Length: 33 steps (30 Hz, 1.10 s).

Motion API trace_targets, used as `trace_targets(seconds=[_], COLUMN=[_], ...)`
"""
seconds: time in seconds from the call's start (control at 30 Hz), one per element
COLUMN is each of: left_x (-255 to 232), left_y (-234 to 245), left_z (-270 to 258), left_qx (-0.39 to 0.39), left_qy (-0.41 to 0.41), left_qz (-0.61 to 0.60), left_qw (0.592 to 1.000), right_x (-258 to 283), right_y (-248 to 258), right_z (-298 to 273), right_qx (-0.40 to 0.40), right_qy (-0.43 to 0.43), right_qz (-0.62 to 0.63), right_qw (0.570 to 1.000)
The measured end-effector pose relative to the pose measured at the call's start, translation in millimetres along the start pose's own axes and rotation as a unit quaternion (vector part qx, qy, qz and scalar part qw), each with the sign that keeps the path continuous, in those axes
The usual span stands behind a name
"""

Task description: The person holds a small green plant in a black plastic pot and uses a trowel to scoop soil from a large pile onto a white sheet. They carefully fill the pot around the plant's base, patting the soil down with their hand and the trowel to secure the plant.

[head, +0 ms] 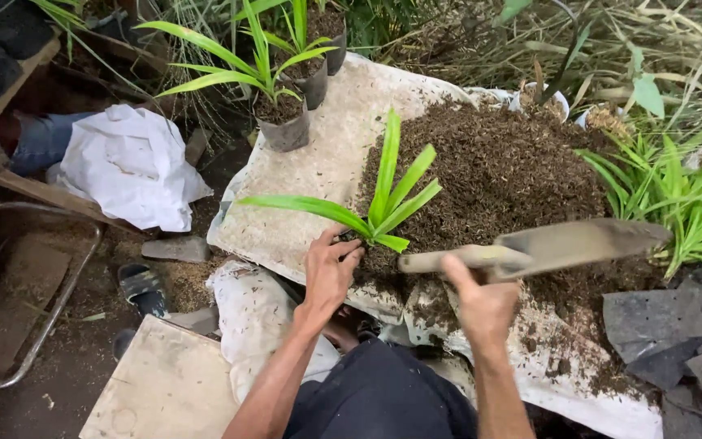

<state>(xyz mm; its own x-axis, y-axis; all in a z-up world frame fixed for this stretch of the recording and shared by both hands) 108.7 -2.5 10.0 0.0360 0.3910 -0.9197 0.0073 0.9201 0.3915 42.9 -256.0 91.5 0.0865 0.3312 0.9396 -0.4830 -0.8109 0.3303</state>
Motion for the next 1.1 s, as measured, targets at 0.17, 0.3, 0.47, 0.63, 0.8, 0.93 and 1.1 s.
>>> trace_targets(seconds=[0.17,0.3,0.47,0.63,0.8,0.93,1.1], left_x=[-17.3,-18.7,-7.6,16.6,11.4,36.5,32.8], left_y=[11.3,16.2,19.0,8.3,-0.6,-12.6,-12.3], left_z=[-2.6,-11.5,-1.1,6.2,14.6,19.3,19.7], left_qx=[-0.006,-0.010,-0.003,0.003,0.025,0.042,0.055], left_qy=[-0.012,-0.016,0.022,0.040,0.036,0.069,0.101], left_qz=[0.008,0.042,0.006,0.054,0.066,0.050,0.055], left_qw=[1.000,0.999,1.000,0.998,0.997,0.995,0.992], right_x=[34.3,30.5,37.7,48.5,46.5,13.2,23.4], right_y=[-74.3,-77.3,-77.7,-66.9,-90.0,-76.8,-64.4], right_z=[-16.4,-17.0,2.3,19.4,21.9,19.4,12.6], right_qx=[0.091,0.110,0.076,0.066,0.100,0.089,0.092], right_qy=[0.068,0.144,0.191,0.231,0.316,0.307,0.292], right_qz=[0.035,0.005,-0.037,-0.008,0.074,0.028,0.042], right_qw=[0.993,0.983,0.978,0.971,0.940,0.947,0.951])
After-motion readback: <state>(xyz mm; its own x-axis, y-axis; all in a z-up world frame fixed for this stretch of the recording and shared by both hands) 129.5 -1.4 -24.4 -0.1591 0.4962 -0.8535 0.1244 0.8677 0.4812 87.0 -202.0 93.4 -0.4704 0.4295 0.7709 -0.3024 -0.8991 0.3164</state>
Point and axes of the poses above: each hand's wrist, its own z-axis towards the middle knuckle, its own y-axis out of the back of the hand, x = y × z, the point moved 10 cm from there along z, towards the middle knuckle, and after that the axes turned 6 degrees about y, right-handed, at the moved point
